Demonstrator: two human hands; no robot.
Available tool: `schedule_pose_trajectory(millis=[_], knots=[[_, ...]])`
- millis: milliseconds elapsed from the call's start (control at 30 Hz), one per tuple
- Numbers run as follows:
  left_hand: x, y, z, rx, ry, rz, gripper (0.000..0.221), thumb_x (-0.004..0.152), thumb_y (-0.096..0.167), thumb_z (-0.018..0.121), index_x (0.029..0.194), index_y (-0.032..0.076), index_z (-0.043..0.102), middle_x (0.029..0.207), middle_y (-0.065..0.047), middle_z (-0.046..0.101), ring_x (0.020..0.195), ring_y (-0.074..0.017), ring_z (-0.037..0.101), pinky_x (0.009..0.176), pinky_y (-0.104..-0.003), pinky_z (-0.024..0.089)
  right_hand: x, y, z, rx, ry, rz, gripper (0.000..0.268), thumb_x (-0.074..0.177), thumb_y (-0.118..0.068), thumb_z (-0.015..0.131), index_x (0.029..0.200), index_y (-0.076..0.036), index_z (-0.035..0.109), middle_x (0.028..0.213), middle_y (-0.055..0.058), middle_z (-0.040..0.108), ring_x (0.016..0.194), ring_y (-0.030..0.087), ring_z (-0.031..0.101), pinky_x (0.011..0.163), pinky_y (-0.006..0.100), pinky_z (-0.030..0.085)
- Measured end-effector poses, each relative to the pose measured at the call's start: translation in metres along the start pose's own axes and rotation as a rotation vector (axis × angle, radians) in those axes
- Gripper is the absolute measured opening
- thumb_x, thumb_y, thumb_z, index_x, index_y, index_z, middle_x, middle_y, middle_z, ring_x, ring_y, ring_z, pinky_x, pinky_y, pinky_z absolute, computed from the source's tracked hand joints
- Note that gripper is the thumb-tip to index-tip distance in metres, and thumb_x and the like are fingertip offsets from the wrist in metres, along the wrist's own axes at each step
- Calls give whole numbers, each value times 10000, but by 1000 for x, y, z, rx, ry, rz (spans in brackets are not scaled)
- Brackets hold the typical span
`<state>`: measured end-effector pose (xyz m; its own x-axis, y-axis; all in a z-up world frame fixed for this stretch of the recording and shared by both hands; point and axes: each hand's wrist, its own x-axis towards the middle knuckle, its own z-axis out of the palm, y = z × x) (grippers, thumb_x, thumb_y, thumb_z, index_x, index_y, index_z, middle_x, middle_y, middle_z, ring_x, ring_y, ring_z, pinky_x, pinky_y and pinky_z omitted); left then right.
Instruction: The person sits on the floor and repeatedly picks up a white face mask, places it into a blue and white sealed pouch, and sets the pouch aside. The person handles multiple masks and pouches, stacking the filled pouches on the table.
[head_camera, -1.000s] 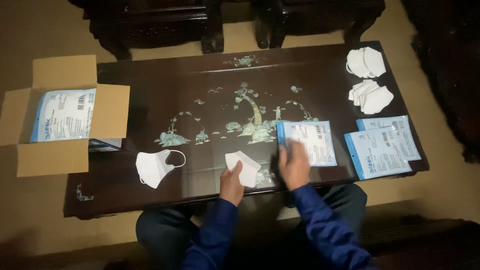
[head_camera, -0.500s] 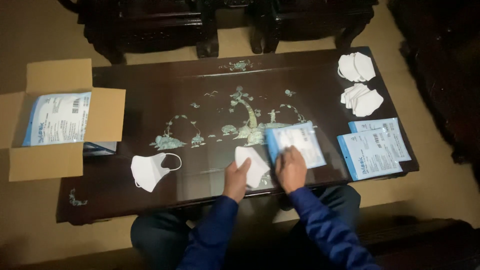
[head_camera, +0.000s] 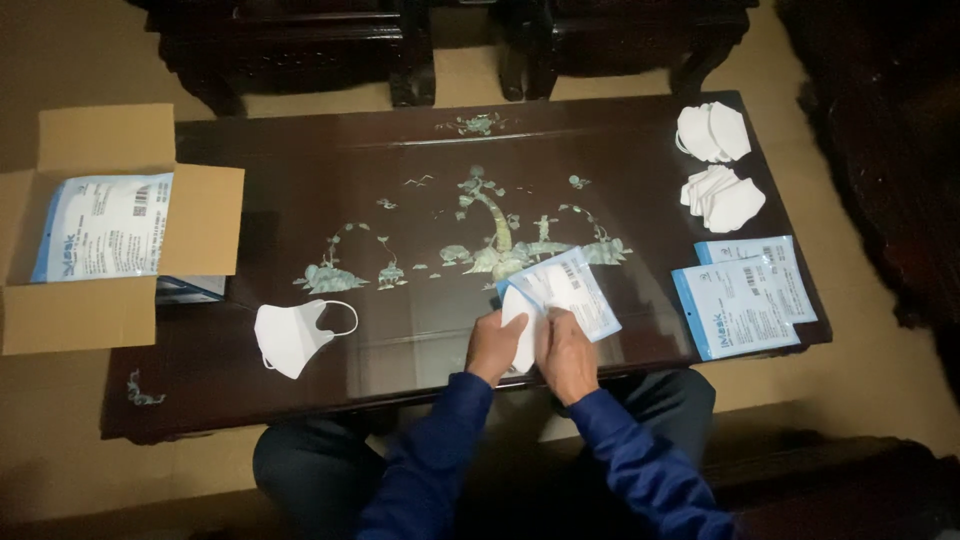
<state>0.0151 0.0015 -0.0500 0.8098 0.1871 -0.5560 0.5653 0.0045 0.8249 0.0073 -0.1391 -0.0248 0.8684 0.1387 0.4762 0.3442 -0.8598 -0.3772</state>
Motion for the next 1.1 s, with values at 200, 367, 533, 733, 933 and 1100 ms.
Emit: schedule_pose_trajectory(millis=[200, 367, 533, 733, 933, 1100], knots=[[-36, 50, 12, -187, 35, -148, 516, 1015, 384, 603, 1399, 40, 632, 1396, -175, 654, 1327, -320, 585, 1055, -443, 476, -9, -17, 5, -53, 6, -53, 147, 986, -216, 619, 1027, -83, 667, 1004, 92, 755, 851, 260, 753, 673, 350, 606], [-162, 187, -31, -476, -108, -207, 789, 1036, 526, 453, 1546, -70, 362, 1617, -222, 351, 1498, -338, 321, 1230, -484, 284, -13, -37, -7, 43, -27, -106, 133, 945, -153, 655, 882, -41, 622, 1141, 151, 716, 1072, 361, 696, 809, 408, 597], [-32, 34, -15, -620, -88, -94, 410, 958, 245, 767, 1200, -75, 681, 990, -132, 702, 833, -217, 678, 761, -361, 566, 3, -31, -28, 236, -107, -133, 179, 926, -196, 721, 858, -31, 702, 1102, 177, 715, 1043, 408, 692, 843, 433, 577], [-29, 28, -19, -162, -77, -15, 900, 889, 422, 849, 1530, -34, 412, 1569, -282, 407, 1459, -445, 368, 1165, -603, 363, 5, 66, 5, 199, -146, 537, 547, 877, -407, 805, 1244, -21, 684, 1113, 194, 715, 1038, 380, 714, 830, 460, 593], [1, -2, -3, -216, 173, 66, 429, 876, 368, 816, 1181, 71, 759, 1121, -155, 744, 1110, -248, 673, 871, -427, 527, 4, 82, 37, 721, -164, 768, 440, 825, -107, 837, 1233, 1, 714, 921, 148, 756, 826, 223, 716, 698, 320, 560], [-5, 3, -7, -41, 186, 39, 650, 879, 368, 809, 1375, -7, 620, 1372, -255, 611, 1312, -438, 555, 1055, -578, 467, 24, 7, 14, 124, 43, -84, 621, 857, -258, 757, 1410, -28, 589, 1321, 274, 599, 1263, 479, 561, 1079, 553, 442]])
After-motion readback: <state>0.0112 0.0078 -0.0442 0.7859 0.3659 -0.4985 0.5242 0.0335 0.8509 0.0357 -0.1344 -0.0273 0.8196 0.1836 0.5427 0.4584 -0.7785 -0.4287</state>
